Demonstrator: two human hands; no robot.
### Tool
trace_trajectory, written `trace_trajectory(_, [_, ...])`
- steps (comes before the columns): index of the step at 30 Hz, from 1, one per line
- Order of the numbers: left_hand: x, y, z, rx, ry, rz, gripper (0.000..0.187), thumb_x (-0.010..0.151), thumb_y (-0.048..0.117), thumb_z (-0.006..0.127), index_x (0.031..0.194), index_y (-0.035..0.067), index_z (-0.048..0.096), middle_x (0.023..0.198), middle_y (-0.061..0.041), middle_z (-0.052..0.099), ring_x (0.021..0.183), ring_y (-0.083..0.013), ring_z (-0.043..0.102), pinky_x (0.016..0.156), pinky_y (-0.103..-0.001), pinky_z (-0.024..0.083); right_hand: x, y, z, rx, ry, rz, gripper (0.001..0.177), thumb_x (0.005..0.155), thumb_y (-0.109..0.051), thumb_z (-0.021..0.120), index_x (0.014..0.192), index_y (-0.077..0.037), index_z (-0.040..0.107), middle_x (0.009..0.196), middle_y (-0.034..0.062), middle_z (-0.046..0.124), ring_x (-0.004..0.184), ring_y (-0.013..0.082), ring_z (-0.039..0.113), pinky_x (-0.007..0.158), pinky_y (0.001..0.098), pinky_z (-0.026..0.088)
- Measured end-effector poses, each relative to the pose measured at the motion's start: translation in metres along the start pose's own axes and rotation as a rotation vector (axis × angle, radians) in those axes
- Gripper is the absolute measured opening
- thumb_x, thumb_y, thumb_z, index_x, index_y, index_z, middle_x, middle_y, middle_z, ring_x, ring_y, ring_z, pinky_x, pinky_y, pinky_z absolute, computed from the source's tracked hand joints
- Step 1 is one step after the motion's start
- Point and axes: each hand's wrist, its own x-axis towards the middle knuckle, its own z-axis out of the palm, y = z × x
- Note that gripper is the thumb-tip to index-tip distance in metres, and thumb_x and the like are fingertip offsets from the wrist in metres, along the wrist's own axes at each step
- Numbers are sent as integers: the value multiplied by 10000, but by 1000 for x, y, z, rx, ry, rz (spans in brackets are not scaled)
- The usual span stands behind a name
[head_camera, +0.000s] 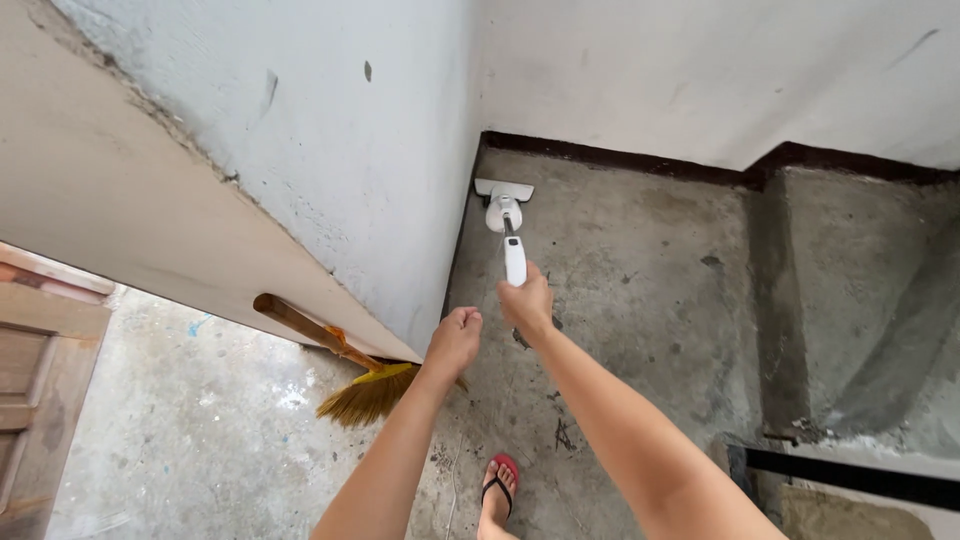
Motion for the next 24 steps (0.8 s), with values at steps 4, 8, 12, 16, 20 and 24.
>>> trace_trajectory(4, [9, -13, 5, -33, -13, 16, 452, 984, 370, 525, 1285, 54, 640, 1233, -164, 719, 1179, -302, 678, 1000, -378, 504, 51, 2, 1, 94, -73, -34, 427, 767, -116, 696, 1178, -7, 653, 758, 122, 701, 529, 213, 653, 446, 357, 526])
trace_trajectory(8, [5, -15, 3, -44, -56, -20, 438, 971, 350, 545, 1282, 60, 652, 1241, -152, 722, 1182, -285, 679, 1009, -368, 497, 63, -10, -19, 87, -204, 32, 408, 772, -137, 740, 1109, -1, 554, 682, 52, 625, 485, 174, 614, 411, 345, 518])
trace_trajectory(12, [4, -32, 32, -87, -81, 0, 430, 963, 350, 557, 1249, 53, 679, 1178, -139, 746, 1127, -241, 695, 967, -349, 506, 47, 15, -42, 42, -203, 94, 317, 831, -152, 715, 999, 98, 618, 671, 91, 602, 447, 204, 568, 392, 367, 445])
trace_trajectory(16, [-35, 3, 32, -103, -178, -79, 457, 981, 391, 534, 1265, 65, 680, 1028, -132, 768, 978, -236, 724, 883, -363, 543, -14, 22, -56, 96, -215, 223, 295, 813, -148, 729, 1011, 61, 666, 696, 97, 632, 474, 171, 595, 414, 335, 486])
trace_trajectory(20, [-64, -4, 53, -401, -310, -98, 517, 1004, 467, 493, 1329, 84, 615, 1108, -42, 726, 975, -175, 684, 888, -359, 534, -90, 19, -64, 90, -219, 263, 304, 831, -179, 692, 1045, 34, 665, 751, 127, 728, 483, 172, 620, 424, 324, 492])
trace_trajectory(24, [-122, 14, 32, -457, -448, -250, 609, 971, 586, 461, 1273, 96, 661, 1076, -83, 736, 890, -216, 640, 826, -441, 482, -170, 27, -78, 26, -99, 206, 461, 786, -136, 719, 1211, 3, 605, 784, 142, 741, 476, 198, 620, 418, 361, 483])
